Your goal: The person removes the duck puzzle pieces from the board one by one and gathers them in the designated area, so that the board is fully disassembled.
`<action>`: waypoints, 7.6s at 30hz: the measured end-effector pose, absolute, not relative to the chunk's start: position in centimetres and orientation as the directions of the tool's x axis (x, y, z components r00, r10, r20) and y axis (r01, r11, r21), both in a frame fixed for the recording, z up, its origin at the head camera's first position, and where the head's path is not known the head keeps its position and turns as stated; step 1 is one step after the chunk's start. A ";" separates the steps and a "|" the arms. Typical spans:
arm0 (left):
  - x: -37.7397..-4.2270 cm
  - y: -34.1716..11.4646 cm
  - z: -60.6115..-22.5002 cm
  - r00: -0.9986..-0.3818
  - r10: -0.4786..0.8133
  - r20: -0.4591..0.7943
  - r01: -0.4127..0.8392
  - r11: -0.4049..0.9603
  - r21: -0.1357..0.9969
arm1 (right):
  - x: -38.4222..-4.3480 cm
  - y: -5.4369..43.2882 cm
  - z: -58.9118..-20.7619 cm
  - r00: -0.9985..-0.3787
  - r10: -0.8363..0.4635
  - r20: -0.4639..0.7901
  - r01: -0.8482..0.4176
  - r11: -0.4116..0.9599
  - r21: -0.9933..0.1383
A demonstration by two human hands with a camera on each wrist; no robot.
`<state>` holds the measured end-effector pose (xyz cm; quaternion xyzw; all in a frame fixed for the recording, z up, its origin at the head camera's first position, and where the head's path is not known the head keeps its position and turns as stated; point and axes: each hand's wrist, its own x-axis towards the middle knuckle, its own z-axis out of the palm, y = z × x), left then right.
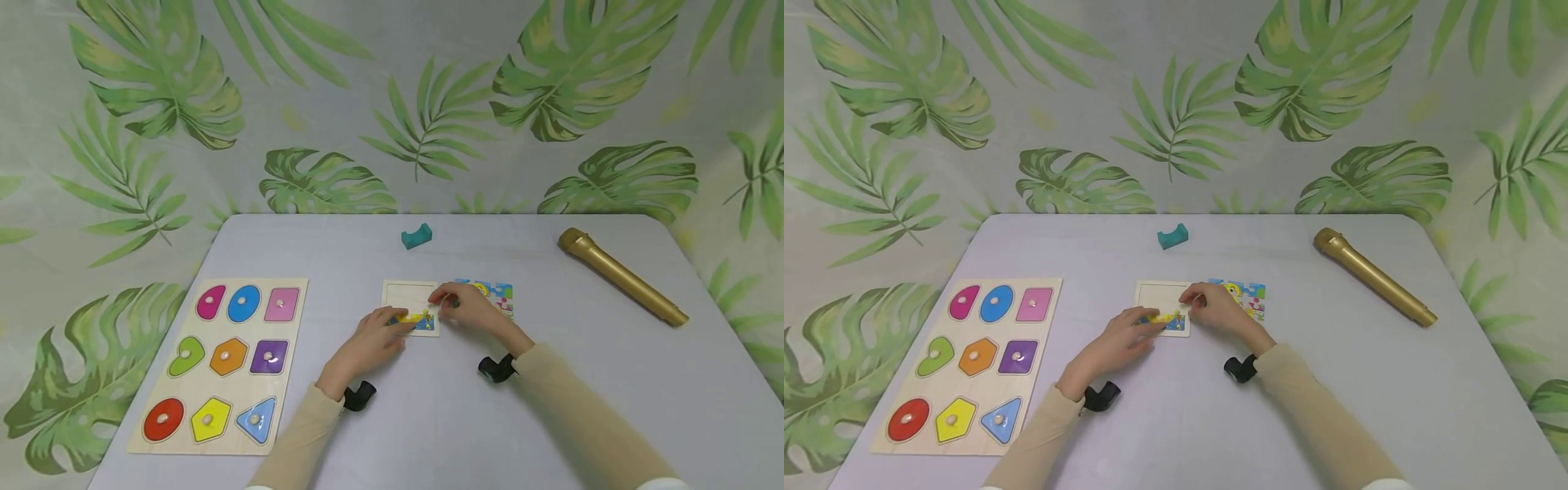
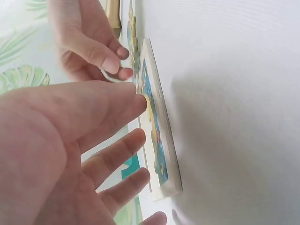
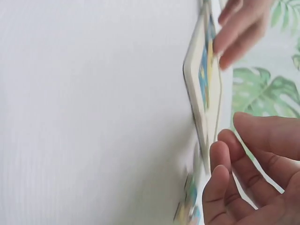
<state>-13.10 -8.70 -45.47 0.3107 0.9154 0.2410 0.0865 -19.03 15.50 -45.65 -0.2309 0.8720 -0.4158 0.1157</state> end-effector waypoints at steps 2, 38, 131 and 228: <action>-13.1 -8.5 -45.4 -0.786 0.618 -0.014 0.534 0.690 0.488 | -18.8 14.8 -45.7 -0.852 -0.524 -0.004 -0.330 0.542 -0.772; -13.2 -8.0 -45.5 -0.786 0.618 0.025 0.561 0.696 0.447 | -17.8 13.4 -46.0 -0.862 -0.506 -0.007 -0.302 0.526 -0.795; -12.9 -10.8 -45.8 -0.808 0.589 0.017 0.492 0.658 0.570 | -17.0 11.1 -46.3 -0.859 -0.511 0.030 -0.358 0.558 -0.749; -12.7 -11.7 -45.7 -0.790 0.611 0.052 0.534 0.644 0.548 | -15.8 19.6 -45.0 -0.916 -0.395 0.067 -0.313 0.603 -0.734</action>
